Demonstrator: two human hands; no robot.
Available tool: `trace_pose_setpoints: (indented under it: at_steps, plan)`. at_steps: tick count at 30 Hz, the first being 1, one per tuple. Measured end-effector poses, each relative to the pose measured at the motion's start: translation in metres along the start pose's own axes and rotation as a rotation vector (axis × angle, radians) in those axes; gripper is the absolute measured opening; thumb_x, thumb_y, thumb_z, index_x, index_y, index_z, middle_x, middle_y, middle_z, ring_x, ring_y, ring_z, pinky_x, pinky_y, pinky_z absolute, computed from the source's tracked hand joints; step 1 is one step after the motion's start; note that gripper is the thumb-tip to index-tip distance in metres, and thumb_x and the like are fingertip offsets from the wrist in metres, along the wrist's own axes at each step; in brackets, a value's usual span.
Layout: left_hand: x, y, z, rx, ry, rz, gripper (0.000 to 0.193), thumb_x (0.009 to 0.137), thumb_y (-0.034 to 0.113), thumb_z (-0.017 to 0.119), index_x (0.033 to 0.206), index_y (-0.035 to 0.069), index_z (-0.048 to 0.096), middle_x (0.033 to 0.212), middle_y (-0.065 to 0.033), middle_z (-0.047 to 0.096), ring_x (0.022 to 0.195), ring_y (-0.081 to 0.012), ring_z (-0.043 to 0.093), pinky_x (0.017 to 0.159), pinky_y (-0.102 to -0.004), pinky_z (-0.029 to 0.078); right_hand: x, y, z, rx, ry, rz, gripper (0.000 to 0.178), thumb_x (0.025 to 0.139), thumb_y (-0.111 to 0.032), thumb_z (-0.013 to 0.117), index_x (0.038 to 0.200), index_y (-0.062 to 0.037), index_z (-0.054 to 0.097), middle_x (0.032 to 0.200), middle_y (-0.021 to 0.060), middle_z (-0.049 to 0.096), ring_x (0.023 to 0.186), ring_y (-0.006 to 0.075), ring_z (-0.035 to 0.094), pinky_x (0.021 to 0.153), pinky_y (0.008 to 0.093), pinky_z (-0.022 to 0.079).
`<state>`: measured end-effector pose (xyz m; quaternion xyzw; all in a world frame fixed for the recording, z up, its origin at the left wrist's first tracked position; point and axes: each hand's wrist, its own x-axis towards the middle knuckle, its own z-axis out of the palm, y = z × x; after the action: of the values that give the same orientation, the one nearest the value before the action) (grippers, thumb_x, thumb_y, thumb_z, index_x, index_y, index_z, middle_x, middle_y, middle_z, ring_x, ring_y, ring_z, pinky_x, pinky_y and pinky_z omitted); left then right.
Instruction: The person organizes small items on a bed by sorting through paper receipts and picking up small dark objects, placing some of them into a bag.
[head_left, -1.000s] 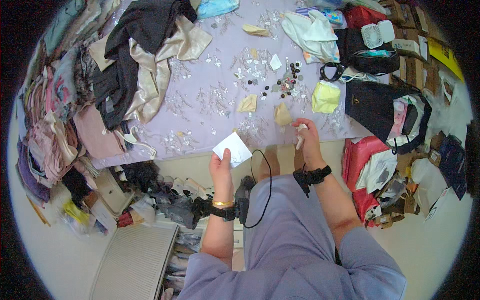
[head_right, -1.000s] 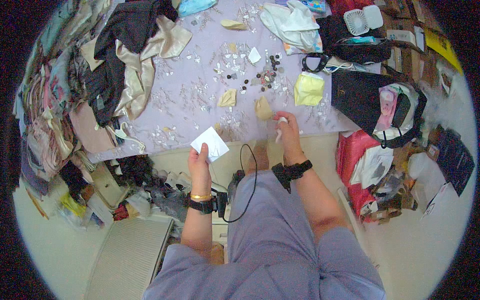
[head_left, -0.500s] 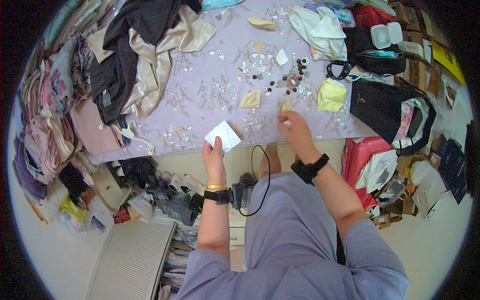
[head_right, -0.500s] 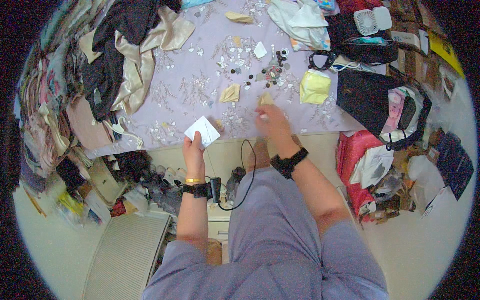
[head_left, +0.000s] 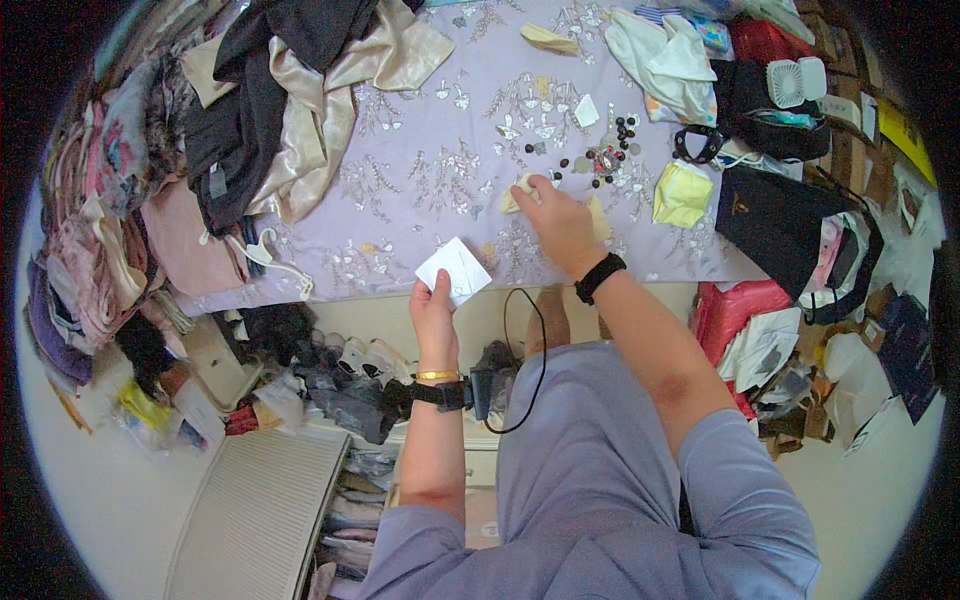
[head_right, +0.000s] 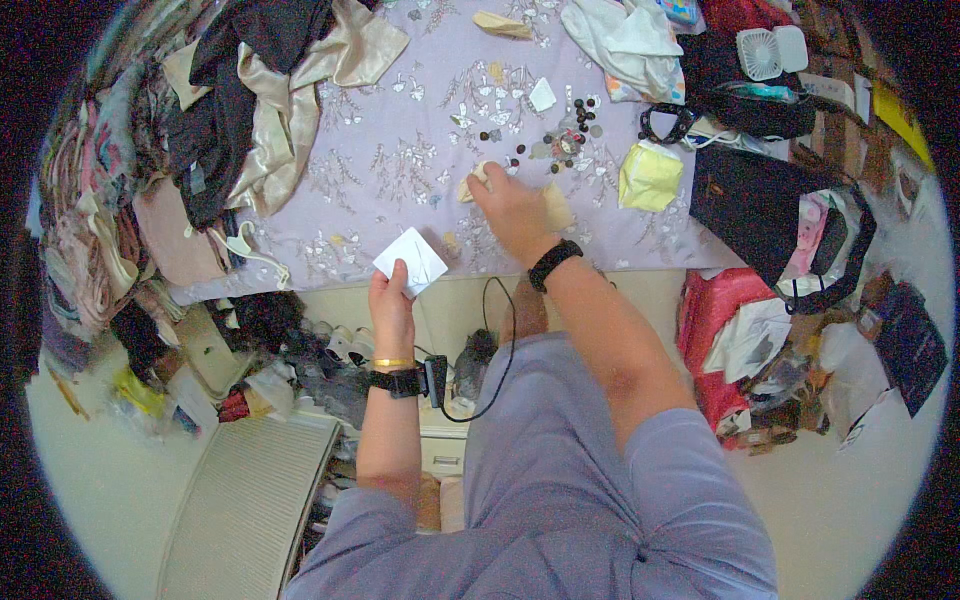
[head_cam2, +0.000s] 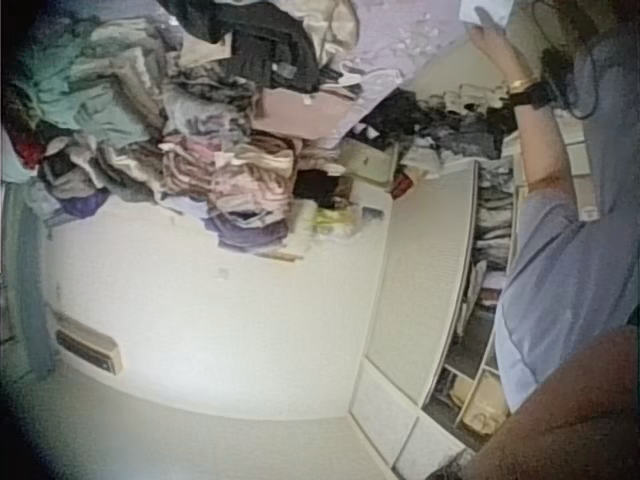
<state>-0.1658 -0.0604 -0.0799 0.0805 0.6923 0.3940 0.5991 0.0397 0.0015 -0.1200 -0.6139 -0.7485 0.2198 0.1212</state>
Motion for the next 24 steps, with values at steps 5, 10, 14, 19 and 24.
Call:
trace_pose_setpoints:
  at_steps: [5, 10, 14, 19, 24]
  plan:
    - [0.003, 0.002, 0.005, -0.023, -0.011, 0.001, 0.02, 0.089, 0.015, 0.055, 0.104, 0.002, 0.055, 0.098, -0.004, 0.061, 0.084, -0.0107, 0.058, 0.071, -0.0253, 0.047, 0.004, 0.01, -0.005, 0.158, 0.068, 0.009, 0.027, 0.076, -0.01, 0.057, 0.102, -0.01, 0.059, 0.088, 0.0088, 0.058, 0.073, 0.0242, 0.061, 0.059, 0.0331, 0.049]
    - [0.013, 0.002, 0.011, -0.002, -0.007, 0.004, 0.022, 0.088, 0.017, 0.056, 0.105, 0.001, 0.055, 0.097, -0.0035, 0.061, 0.083, -0.0104, 0.058, 0.071, -0.0243, 0.046, -0.002, 0.016, -0.013, 0.66, 0.219, 0.321, 0.02, 0.078, -0.012, 0.06, 0.098, -0.0079, 0.062, 0.073, 0.0075, 0.059, 0.065, 0.0176, 0.058, 0.053, 0.0294, 0.043]
    - [0.017, 0.007, 0.014, 0.014, -0.027, 0.012, 0.023, 0.088, 0.017, 0.056, 0.104, 0.001, 0.056, 0.094, -0.0025, 0.062, 0.08, -0.0089, 0.057, 0.068, -0.0229, 0.045, -0.004, 0.011, -0.061, 1.373, -0.229, 0.871, 0.018, 0.08, -0.013, 0.061, 0.097, -0.0072, 0.063, 0.064, -0.003, 0.054, 0.056, 0.0048, 0.044, 0.048, 0.0215, 0.033]
    - [0.007, 0.02, 0.039, 0.103, -0.094, 0.032, 0.02, 0.087, 0.015, 0.058, 0.099, -0.001, 0.06, 0.089, -0.002, 0.063, 0.076, -0.0065, 0.056, 0.067, -0.0212, 0.043, -0.016, 0.011, -0.078, 1.434, -0.245, 0.848, 0.018, 0.081, -0.017, 0.062, 0.097, -0.0089, 0.062, 0.068, -0.0067, 0.051, 0.055, 0.0014, 0.039, 0.047, 0.0187, 0.029]
    - [-0.014, 0.029, 0.068, 0.219, -0.192, 0.099, 0.018, 0.087, 0.014, 0.057, 0.096, -0.001, 0.062, 0.087, -0.0035, 0.064, 0.072, -0.0066, 0.057, 0.061, -0.0198, 0.044, -0.026, 0.008, -0.084, 1.262, -0.295, 0.837, 0.019, 0.082, -0.021, 0.062, 0.096, -0.0079, 0.063, 0.076, -0.0036, 0.057, 0.061, 0.006, 0.048, 0.053, 0.0217, 0.038]
